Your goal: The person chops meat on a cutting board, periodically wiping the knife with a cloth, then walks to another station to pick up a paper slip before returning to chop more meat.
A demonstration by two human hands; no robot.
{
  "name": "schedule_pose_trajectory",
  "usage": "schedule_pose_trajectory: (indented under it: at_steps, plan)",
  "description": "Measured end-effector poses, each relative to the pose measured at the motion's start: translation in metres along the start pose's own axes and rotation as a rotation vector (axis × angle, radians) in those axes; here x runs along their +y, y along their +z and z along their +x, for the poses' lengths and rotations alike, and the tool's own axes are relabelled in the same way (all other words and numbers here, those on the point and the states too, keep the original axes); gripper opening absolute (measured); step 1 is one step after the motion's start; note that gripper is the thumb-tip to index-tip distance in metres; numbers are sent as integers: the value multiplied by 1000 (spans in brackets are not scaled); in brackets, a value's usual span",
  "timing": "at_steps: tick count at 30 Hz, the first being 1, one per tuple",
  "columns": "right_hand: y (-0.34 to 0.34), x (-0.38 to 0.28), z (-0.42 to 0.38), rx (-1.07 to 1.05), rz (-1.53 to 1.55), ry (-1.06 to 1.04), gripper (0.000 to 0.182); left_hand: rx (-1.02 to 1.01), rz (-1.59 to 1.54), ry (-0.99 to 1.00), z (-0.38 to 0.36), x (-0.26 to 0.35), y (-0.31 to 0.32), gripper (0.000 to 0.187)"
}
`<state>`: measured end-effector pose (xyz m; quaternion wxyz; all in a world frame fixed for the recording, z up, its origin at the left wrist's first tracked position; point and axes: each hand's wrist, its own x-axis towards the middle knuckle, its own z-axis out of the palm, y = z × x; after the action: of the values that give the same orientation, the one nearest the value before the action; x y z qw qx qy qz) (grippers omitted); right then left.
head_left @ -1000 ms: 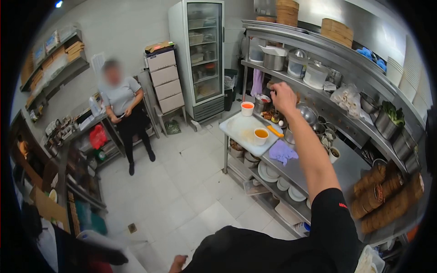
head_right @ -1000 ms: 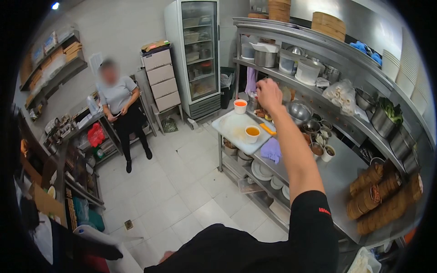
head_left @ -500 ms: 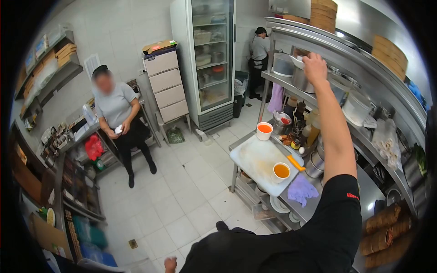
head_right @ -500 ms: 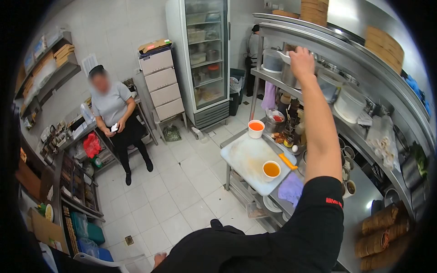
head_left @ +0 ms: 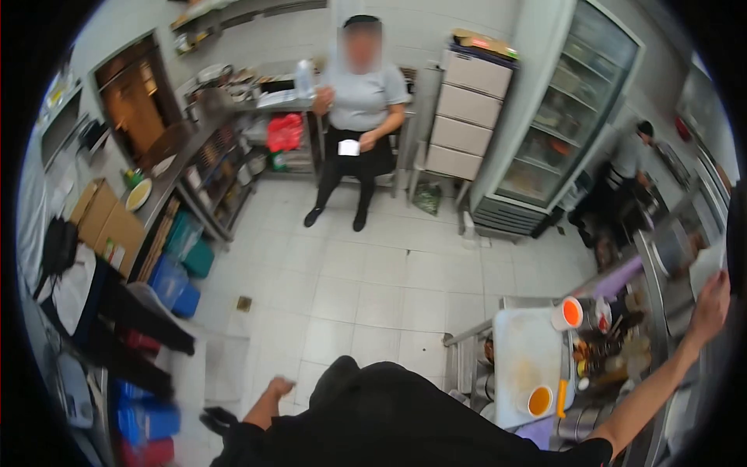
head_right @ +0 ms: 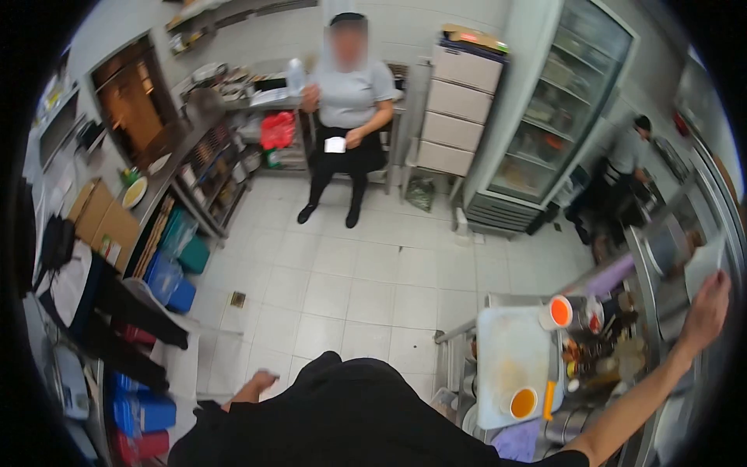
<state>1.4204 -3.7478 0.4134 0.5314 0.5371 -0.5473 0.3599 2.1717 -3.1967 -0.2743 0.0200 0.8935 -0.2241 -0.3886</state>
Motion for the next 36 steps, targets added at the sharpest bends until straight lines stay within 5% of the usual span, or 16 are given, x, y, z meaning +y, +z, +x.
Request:
schedule_pose_trajectory:
  at_steps: [3, 6, 8, 10, 12, 13, 16, 18, 19, 20, 22, 26, 28, 30, 32, 36]
  plan:
    - [-20, -121, -10, 36, 321, 3, 25, 126, -147, 141, 35, 67, -55, 75]
    - [-67, -302, -36, -59, 904, -276, 17, 24, -353, 200, -6, 165, -139, 71]
    - [-107, -423, -70, -199, 1217, -432, 25, -116, -684, 313, -23, 204, -174, 75]
    - [-139, -532, -135, -585, 1683, -481, 31, -308, -1094, 406, -37, 221, -199, 74]
    - [-184, -632, -206, -859, 1924, -551, 23, -318, -1321, 469, -37, 214, -214, 69]
    - [-217, -665, -226, -1321, 1921, -498, 14, -342, -1529, 545, -32, 201, -220, 65]
    - [-270, -765, -307, -1526, 2278, -304, 10, -171, -1707, 564, 17, 134, -207, 59]
    - [-299, -819, -326, -2031, 2227, -121, 12, -250, -1929, 526, 11, 95, -229, 57]
    - [-313, -840, -317, -2091, 2251, -205, 31, -161, -1993, 517, 0, 83, -244, 60]
    - [-321, -867, -310, -2103, 2260, -238, 31, -76, -2055, 505, -3, 70, -257, 63]
    - [-334, -922, -292, -2242, 2295, -840, 67, -62, -2166, 468, 12, 32, -283, 64]
    - [-362, -1016, -260, -1975, 2408, -1204, 100, 83, -2049, 399, 35, -18, -357, 68]
    - [-383, -1046, -220, -1504, 2092, -1445, 113, 111, -1973, 365, 41, -36, -395, 67]
    - [-393, -1082, -217, -1331, 2188, -1421, 109, 143, -1910, 367, 51, -52, -430, 69]
    - [-395, -1122, -224, -752, 2236, -1620, 96, 123, -1940, 368, 64, -65, -452, 69]
    - [-399, -1209, -248, -1091, 2200, -1928, 87, 174, -1991, 351, 96, -93, -483, 67]
